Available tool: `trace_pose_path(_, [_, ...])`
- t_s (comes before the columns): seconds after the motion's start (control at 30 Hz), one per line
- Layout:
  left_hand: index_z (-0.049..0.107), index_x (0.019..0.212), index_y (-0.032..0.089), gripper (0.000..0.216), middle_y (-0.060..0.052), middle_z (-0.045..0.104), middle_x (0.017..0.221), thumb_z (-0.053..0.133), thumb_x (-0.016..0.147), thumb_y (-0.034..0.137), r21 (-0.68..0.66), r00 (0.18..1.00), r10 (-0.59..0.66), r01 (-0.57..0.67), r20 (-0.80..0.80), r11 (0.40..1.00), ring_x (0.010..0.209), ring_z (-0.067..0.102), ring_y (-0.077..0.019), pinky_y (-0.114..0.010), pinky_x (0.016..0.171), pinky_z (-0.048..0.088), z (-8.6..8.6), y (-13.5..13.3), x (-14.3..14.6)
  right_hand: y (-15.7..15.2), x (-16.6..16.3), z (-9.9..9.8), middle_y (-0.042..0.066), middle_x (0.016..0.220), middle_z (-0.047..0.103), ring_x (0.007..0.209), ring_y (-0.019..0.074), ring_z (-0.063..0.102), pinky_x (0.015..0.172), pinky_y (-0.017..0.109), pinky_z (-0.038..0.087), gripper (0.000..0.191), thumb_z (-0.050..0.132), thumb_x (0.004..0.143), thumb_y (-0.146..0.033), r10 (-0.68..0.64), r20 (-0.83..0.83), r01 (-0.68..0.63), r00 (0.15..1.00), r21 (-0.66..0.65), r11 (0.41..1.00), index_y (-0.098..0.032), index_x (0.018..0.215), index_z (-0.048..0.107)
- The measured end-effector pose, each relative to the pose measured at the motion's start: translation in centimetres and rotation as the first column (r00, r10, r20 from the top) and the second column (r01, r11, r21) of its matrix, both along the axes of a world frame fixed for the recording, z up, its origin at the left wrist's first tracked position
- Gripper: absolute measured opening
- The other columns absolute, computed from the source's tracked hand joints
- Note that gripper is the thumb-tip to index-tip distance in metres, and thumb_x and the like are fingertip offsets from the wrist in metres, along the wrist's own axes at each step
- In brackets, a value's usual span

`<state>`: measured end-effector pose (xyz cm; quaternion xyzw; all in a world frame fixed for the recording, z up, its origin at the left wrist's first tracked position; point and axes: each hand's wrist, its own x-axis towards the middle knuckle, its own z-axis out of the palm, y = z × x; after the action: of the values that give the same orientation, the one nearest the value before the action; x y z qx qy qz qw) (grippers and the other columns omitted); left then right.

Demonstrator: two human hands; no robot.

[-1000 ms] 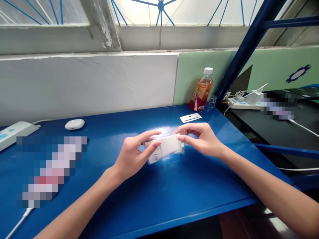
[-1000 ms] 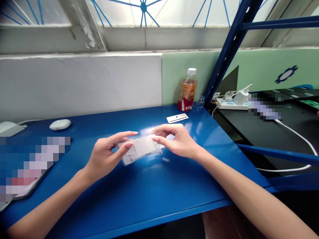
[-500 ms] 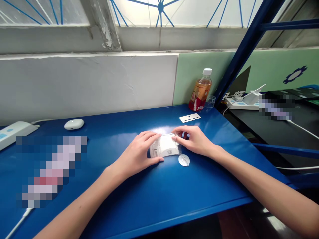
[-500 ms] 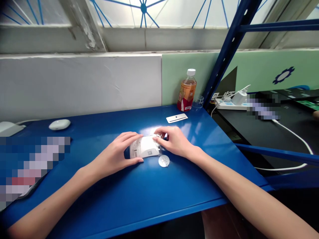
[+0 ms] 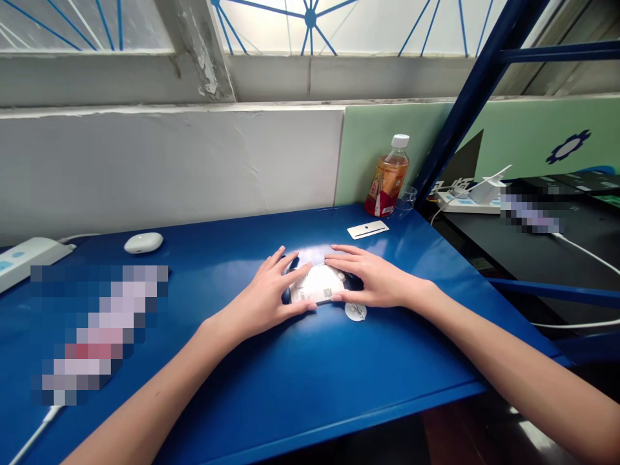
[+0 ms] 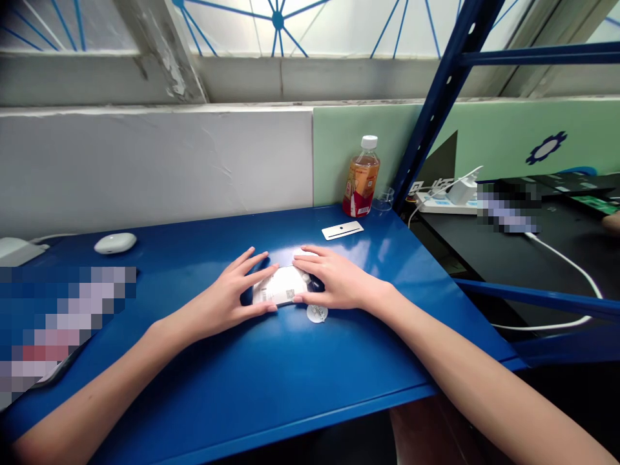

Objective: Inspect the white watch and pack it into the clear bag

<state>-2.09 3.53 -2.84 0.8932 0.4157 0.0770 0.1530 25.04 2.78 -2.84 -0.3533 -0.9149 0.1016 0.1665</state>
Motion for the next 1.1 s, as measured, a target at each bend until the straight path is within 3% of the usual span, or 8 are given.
trace_pose_path(0.2, [0.045,0.149,0.028,0.072,-0.011,0.029,0.161,0.049,0.090,0.070,0.052,0.999,-0.022,0.023,-0.032,0.998,0.152,0.008,-0.0375,-0.063,0.117,0.016,-0.2,0.0,0.1,0.1,0.1,-0.7,0.018,0.154,0.042,0.148,0.0351,0.026,0.117,0.053,0.033,0.076,0.050,0.093,-0.060,-0.041,0.073,0.047,0.997,-0.074,0.996,-0.008,0.148,0.043])
trace_pose_path(0.43, [0.031,0.154,0.014,0.070,-0.014,0.026,0.162,0.045,0.097,0.052,0.153,0.996,-0.086,0.087,-0.015,0.984,0.152,0.011,-0.0311,-0.056,0.121,0.009,-0.2,-0.9,1.6,-0.3,-0.2,-0.6,0.017,0.157,0.037,0.151,0.0340,0.018,0.121,0.051,0.025,0.075,0.046,0.095,-0.059,-0.044,0.091,0.049,0.995,-0.050,0.998,-0.007,0.149,0.042])
trace_pose_path(0.53, [0.024,0.156,0.012,0.072,-0.016,0.025,0.162,0.037,0.100,0.056,0.135,0.995,-0.092,0.096,-0.036,0.986,0.152,0.012,-0.0311,-0.057,0.121,0.010,-0.3,-1.2,2.4,-0.4,-0.5,-0.7,0.018,0.157,0.037,0.151,0.0336,0.017,0.121,0.051,0.025,0.074,0.043,0.097,-0.058,-0.051,0.078,0.055,0.996,-0.040,0.998,-0.006,0.150,0.040])
trace_pose_path(0.67, [0.027,0.155,0.014,0.063,-0.015,0.029,0.160,0.027,0.104,0.051,0.115,0.994,-0.082,0.090,-0.073,0.989,0.152,0.012,-0.0313,-0.058,0.120,0.013,-0.4,-1.3,2.7,-0.5,-0.7,-0.8,0.022,0.154,0.040,0.148,0.0340,0.026,0.117,0.053,0.031,0.065,0.044,0.099,-0.048,-0.057,0.028,0.056,0.998,0.027,0.998,-0.006,0.148,0.041])
trace_pose_path(0.77, [0.029,0.155,0.016,0.062,-0.014,0.031,0.160,0.029,0.104,0.051,0.099,0.994,-0.089,0.096,-0.069,0.990,0.152,0.012,-0.0308,-0.056,0.120,0.013,-0.5,-1.3,2.7,-0.6,-0.9,-0.6,0.023,0.143,0.052,0.139,0.0345,0.040,0.110,0.052,0.039,0.049,0.047,0.097,-0.032,-0.062,-0.008,0.063,0.998,0.136,0.989,-0.006,0.139,0.051])
trace_pose_path(0.9, [0.031,0.153,0.017,0.059,-0.013,0.034,0.159,0.033,0.104,0.049,0.110,0.996,-0.084,0.088,-0.039,0.990,0.152,0.014,-0.0309,-0.057,0.120,0.015,-0.6,-1.4,2.7,-1.1,-1.5,-0.3,0.017,0.102,0.066,0.092,0.0277,0.060,0.081,0.042,0.051,0.036,0.044,0.092,-0.016,-0.123,0.055,0.107,0.991,0.225,0.968,-0.009,0.123,0.061])
trace_pose_path(1.0, [0.033,0.152,0.015,0.059,-0.016,0.034,0.159,0.034,0.103,0.048,0.116,0.996,-0.074,0.080,-0.056,0.990,0.152,0.014,-0.0322,-0.057,0.120,0.013,-0.6,-1.6,2.8,-1.5,-1.9,-0.2,0.010,0.080,0.064,0.073,0.0236,0.055,0.065,0.034,0.044,0.031,0.043,0.095,-0.017,-0.142,0.161,0.102,0.977,0.236,0.967,-0.010,0.119,0.062])
trace_pose_path(1.1, [0.034,0.151,0.015,0.059,-0.016,0.034,0.159,0.034,0.103,0.049,0.117,0.995,-0.069,0.077,-0.071,0.990,0.152,0.012,-0.0325,-0.057,0.120,0.012,-0.5,-1.7,2.9,-1.8,-2.0,-0.3,0.007,0.075,0.063,0.070,0.0219,0.054,0.058,0.032,0.035,0.028,0.043,0.097,-0.018,-0.156,0.190,0.113,0.969,0.219,0.969,-0.011,0.115,0.063])
